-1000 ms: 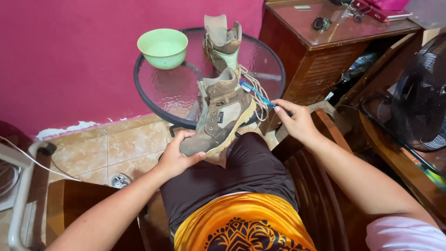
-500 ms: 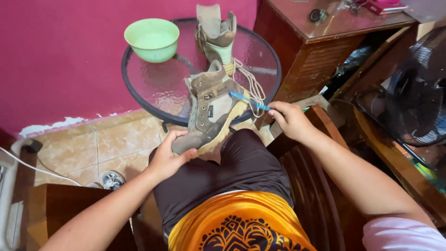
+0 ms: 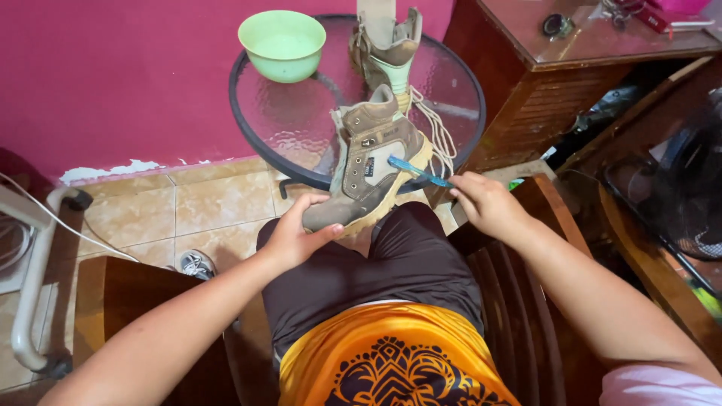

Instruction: Brushing a tan boot with a toothbrush to clean it.

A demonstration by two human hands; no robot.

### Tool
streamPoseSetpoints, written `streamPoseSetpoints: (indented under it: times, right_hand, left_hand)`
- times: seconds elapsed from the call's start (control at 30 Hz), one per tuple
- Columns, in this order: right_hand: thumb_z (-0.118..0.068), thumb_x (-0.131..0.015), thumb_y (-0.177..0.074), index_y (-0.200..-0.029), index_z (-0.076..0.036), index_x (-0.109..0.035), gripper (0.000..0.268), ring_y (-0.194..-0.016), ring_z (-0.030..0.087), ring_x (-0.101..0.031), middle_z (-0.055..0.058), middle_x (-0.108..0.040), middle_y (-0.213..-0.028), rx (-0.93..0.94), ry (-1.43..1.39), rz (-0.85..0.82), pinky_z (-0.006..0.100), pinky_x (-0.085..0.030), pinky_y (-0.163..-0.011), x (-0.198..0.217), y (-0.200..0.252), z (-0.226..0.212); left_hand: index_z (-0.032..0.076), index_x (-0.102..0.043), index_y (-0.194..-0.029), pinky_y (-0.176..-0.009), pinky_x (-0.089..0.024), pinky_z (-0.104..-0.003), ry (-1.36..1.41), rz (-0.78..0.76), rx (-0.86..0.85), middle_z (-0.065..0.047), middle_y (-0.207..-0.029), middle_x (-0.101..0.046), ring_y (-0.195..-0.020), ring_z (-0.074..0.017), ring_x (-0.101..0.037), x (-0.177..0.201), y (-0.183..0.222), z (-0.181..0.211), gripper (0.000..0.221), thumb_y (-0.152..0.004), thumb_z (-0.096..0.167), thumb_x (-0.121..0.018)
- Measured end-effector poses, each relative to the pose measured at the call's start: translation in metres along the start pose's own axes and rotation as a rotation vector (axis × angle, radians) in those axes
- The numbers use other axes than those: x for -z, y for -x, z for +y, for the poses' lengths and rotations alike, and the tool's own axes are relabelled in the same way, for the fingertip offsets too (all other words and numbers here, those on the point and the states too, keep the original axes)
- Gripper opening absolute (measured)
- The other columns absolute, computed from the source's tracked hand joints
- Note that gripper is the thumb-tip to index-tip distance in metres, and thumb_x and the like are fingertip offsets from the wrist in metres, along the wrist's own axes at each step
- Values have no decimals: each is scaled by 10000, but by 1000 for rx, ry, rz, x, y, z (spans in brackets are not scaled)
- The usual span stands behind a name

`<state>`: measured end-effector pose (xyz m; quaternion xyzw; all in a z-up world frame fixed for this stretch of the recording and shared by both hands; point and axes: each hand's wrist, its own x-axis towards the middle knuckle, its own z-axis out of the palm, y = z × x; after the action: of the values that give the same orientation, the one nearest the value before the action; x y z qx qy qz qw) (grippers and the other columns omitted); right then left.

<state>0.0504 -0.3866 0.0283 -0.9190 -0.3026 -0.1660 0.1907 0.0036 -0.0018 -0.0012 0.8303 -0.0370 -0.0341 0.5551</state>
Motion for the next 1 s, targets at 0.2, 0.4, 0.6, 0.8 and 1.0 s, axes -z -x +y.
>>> streamPoseSetpoints:
  times: [0.2, 0.4, 0.6, 0.8, 1.0]
  right_hand:
    - [-90, -662, -978, -1168, -4, -734, 220, -923, 401, -726, 198, -735, -939, 25, -31, 88, 456, -582, -826, 16, -7, 18]
    - [-164, -665, -917, -1105, -114, -759, 215, -757, 313, -718, 90, -699, -780, 144, -23, 13, 413, -587, -694, 0, 9, -30]
    - [-119, -668, -928, -1099, -65, -773, 207, -755, 356, -707, 130, -708, -796, 107, -81, 64, 431, -571, -705, 8, -7, 28]
    - [-81, -679, -934, -1103, -29, -762, 195, -738, 364, -705, 148, -698, -787, 59, -75, 129, 412, -559, -684, 3, -3, 23]
    - [-152, -659, -934, -1100, -94, -759, 202, -741, 346, -705, 127, -690, -784, 176, 2, 26, 434, -572, -678, 1, 0, -19]
  left_hand:
    - [316, -596, -1323, -1055, -460, -454, 27, -1, 2, -201, -1299, -650, -1289, -364, -576, -1, 1, 1, 727, -682, 505, -881]
    - [317, -602, -1310, -1063, -462, -432, 47, -28, 28, -174, -1295, -662, -1280, -340, -591, 3, 6, 6, 763, -637, 527, -894]
    - [320, -601, -1314, -1065, -464, -422, 70, -36, 51, -163, -1305, -658, -1280, -326, -594, 2, 1, 8, 766, -639, 538, -890]
    - [309, -605, -1334, -1085, -452, -426, 60, -41, 87, -195, -1320, -641, -1300, -344, -574, 3, 3, 8, 737, -678, 526, -863]
    - [300, -602, -1336, -1069, -461, -442, 27, -33, 49, -204, -1308, -641, -1294, -357, -573, -1, -1, -3, 734, -687, 515, -872]
